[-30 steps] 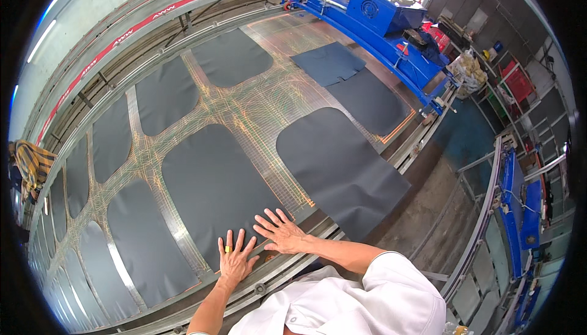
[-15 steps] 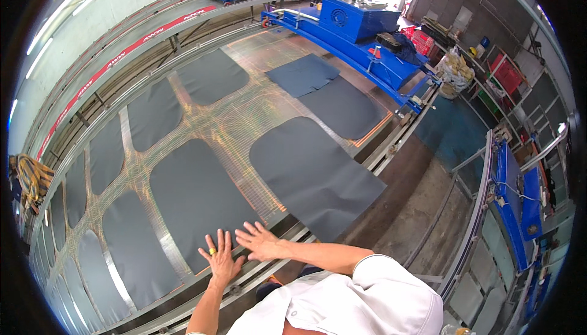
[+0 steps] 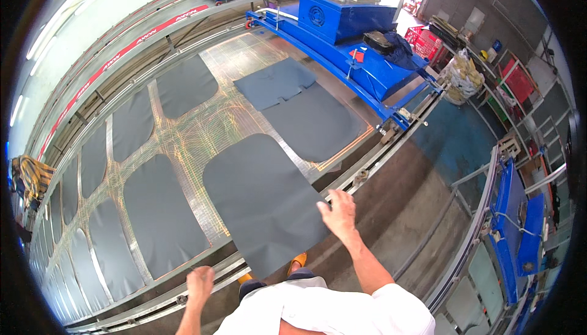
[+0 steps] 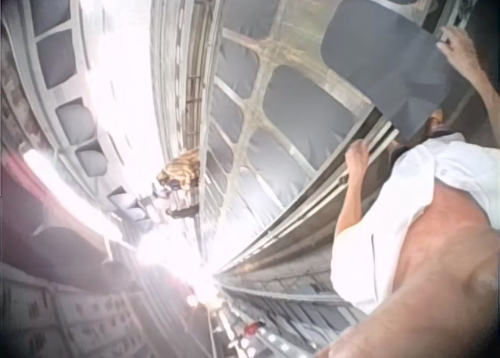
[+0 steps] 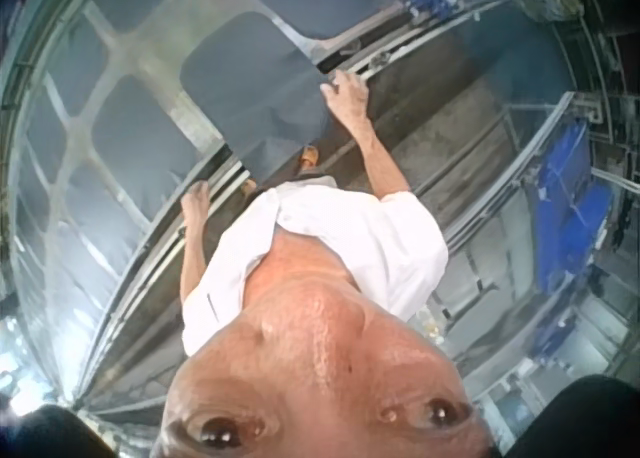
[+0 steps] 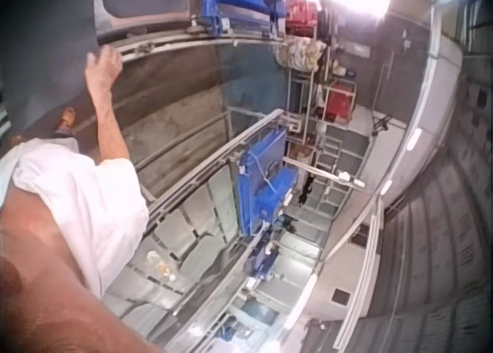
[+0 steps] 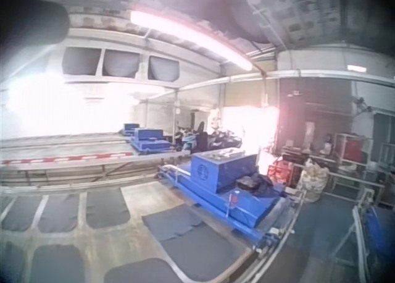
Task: The person applies black rectangular material sheets onto a large, curved metallic surface featuring a grid pattern. They pick up each sheet, align it with the grid lines, and press it down firmly with their hands to ensure adhesion. The person moves along the structure, repeating this process for multiple sections.
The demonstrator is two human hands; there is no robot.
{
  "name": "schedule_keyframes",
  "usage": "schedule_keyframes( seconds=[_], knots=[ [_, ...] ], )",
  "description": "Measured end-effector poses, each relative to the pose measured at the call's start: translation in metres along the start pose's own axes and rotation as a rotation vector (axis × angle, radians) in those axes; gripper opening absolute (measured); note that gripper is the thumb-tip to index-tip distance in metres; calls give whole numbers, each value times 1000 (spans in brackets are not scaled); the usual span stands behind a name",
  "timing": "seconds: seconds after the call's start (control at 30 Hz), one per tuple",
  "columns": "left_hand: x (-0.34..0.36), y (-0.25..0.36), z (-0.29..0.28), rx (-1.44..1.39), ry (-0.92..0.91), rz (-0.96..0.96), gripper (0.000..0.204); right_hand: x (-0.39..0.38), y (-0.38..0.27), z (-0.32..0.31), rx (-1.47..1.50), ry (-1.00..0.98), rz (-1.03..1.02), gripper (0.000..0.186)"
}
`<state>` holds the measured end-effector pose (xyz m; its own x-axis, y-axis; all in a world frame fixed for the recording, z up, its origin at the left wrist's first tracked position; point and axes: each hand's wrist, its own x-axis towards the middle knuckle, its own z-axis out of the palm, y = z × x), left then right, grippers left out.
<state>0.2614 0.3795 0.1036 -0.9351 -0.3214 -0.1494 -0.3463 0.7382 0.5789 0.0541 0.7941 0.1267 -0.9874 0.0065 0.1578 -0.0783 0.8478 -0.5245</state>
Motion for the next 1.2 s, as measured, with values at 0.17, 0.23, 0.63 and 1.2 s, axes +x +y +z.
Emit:
schedule_keyframes(
  seconds=[0.17,0.23,0.63,1.2],
  knots=[
    [-7,101,48,-179,-269,-97,33,-5,59,9,62,-111,271,54],
    [-3,107,64,-177,-321,-172,35,-5,63,19,112,-86,311,54],
    [12,104,59,-1121,-442,-607,27,11,46,9,507,-335,705,18],
    [68,182,-41,-1472,71,-386,33,127,-44,-92,853,-456,199,13]
  ],
)
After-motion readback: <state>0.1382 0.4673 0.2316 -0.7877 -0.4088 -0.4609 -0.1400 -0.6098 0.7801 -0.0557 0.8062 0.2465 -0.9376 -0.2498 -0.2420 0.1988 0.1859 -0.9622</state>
